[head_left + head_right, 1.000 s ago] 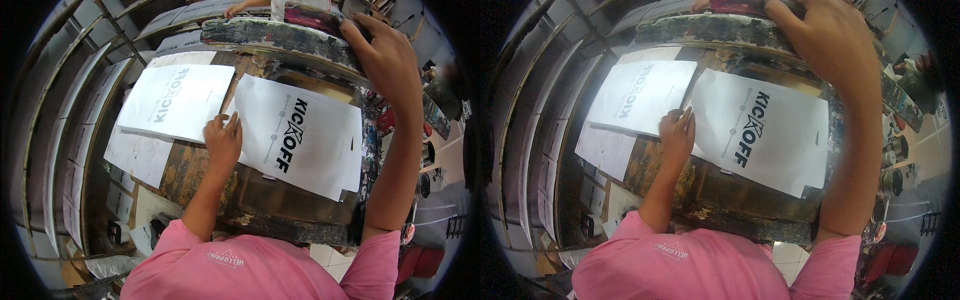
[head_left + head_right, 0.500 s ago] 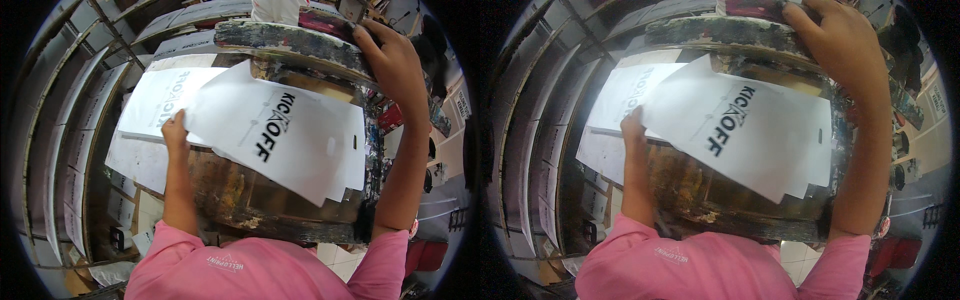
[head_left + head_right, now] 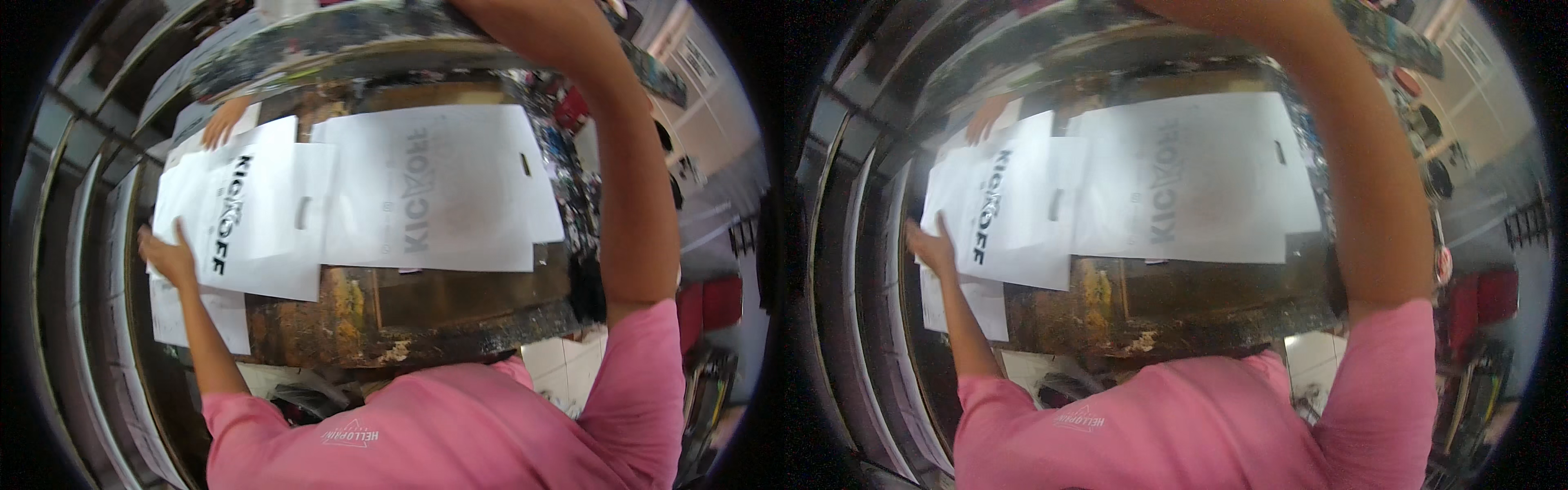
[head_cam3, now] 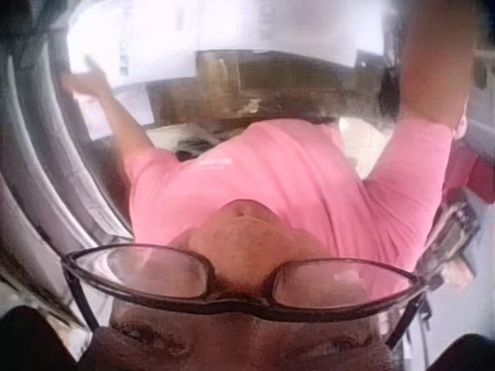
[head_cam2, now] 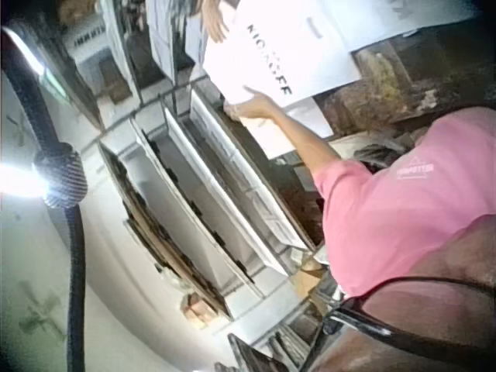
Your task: The person performs screen printing on white bags using a squeegee and a printing frame, then moves the printed bags to a nearby shelf.
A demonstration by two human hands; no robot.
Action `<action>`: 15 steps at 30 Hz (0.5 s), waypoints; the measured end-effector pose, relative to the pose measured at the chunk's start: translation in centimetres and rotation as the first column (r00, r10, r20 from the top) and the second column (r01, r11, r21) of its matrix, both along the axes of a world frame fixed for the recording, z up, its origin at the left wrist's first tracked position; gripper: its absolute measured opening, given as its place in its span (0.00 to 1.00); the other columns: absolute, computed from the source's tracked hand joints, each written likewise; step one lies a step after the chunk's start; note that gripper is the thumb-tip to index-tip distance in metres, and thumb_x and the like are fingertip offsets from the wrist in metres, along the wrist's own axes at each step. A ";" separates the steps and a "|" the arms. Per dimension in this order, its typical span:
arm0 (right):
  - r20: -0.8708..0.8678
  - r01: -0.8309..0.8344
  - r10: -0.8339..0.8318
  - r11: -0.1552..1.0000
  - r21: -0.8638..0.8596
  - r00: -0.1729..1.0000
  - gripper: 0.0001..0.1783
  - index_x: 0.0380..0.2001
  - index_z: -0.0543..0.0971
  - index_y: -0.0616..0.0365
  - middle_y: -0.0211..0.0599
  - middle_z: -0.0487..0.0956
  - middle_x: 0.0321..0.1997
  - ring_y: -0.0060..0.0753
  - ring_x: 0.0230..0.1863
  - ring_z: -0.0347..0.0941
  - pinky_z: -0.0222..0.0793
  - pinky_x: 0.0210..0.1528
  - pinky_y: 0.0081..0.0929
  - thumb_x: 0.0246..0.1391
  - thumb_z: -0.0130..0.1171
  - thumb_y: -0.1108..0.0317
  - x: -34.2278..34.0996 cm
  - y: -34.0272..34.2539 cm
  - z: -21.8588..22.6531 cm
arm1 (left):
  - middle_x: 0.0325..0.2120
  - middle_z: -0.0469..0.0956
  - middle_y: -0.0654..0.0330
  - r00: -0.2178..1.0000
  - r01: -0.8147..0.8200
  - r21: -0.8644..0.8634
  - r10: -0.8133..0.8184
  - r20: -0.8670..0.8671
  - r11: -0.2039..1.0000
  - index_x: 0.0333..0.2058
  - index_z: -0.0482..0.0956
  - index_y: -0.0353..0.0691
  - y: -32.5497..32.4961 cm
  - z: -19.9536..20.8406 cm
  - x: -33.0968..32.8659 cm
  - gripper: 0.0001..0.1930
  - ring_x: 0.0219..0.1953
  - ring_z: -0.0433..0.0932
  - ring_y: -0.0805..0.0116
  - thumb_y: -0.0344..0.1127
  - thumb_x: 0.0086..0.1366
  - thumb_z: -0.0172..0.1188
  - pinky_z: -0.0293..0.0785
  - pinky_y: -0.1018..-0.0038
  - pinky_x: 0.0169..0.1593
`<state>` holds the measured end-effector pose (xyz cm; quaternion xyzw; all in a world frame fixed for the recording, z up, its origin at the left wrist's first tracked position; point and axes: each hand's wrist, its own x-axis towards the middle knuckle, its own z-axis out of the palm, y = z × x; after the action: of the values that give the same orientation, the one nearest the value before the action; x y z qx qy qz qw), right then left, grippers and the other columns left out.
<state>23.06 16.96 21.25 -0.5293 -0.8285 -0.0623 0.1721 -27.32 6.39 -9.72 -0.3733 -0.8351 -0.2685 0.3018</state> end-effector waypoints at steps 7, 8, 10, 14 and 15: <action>0.045 -0.011 0.013 0.999 -0.045 0.999 0.25 0.21 0.73 0.53 0.23 0.63 0.16 0.18 0.18 0.53 0.54 0.16 0.21 0.66 0.36 0.51 2.3 -0.6 1.2 | 0.69 0.62 0.51 0.310 0.809 -0.586 -0.887 0.344 0.056 0.67 0.65 0.45 -1.2 -0.4 36.1 0.50 0.73 0.53 0.48 0.78 0.57 0.51 0.34 0.37 0.72; 0.030 -0.064 0.065 0.998 -0.018 0.997 0.25 0.21 0.73 0.53 0.23 0.63 0.16 0.18 0.18 0.52 0.54 0.16 0.21 0.66 0.36 0.51 2.7 -0.3 0.9 | 0.69 0.60 0.49 0.318 0.826 -0.560 -0.872 0.373 0.062 0.68 0.64 0.44 -1.3 -1.9 37.0 0.53 0.73 0.52 0.46 0.80 0.55 0.51 0.33 0.36 0.72; -0.017 -0.271 0.274 0.958 0.093 0.962 0.26 0.21 0.73 0.54 0.24 0.62 0.16 0.17 0.18 0.52 0.55 0.15 0.21 0.67 0.35 0.52 3.5 0.5 -0.3 | 0.71 0.56 0.46 0.340 0.858 -0.505 -0.840 0.423 0.093 0.69 0.62 0.42 -1.5 -4.3 38.3 0.57 0.74 0.48 0.41 0.83 0.52 0.51 0.32 0.34 0.71; -0.011 -0.347 0.348 0.937 0.034 0.937 0.29 0.23 0.76 0.59 0.30 0.68 0.18 0.21 0.19 0.59 0.61 0.17 0.24 0.69 0.34 0.52 4.1 0.2 0.0 | 0.71 0.52 0.43 0.378 0.872 -0.455 -0.839 0.392 0.180 0.69 0.60 0.38 0.0 -5.8 42.5 0.61 0.74 0.44 0.36 0.84 0.50 0.51 0.32 0.32 0.70; 0.005 -0.310 0.310 0.951 0.011 0.951 0.30 0.25 0.78 0.60 0.33 0.71 0.20 0.22 0.20 0.62 0.64 0.18 0.25 0.69 0.34 0.52 3.8 -0.1 0.5 | 0.71 0.52 0.43 0.386 0.874 -0.445 -0.833 0.397 0.193 0.69 0.60 0.37 0.3 -5.7 43.4 0.61 0.74 0.44 0.36 0.84 0.50 0.51 0.32 0.32 0.70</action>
<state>26.90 16.85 21.70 -0.3915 -0.9012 -0.0402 0.1815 16.04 6.71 -15.46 -0.8354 -0.5318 -0.1256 -0.0602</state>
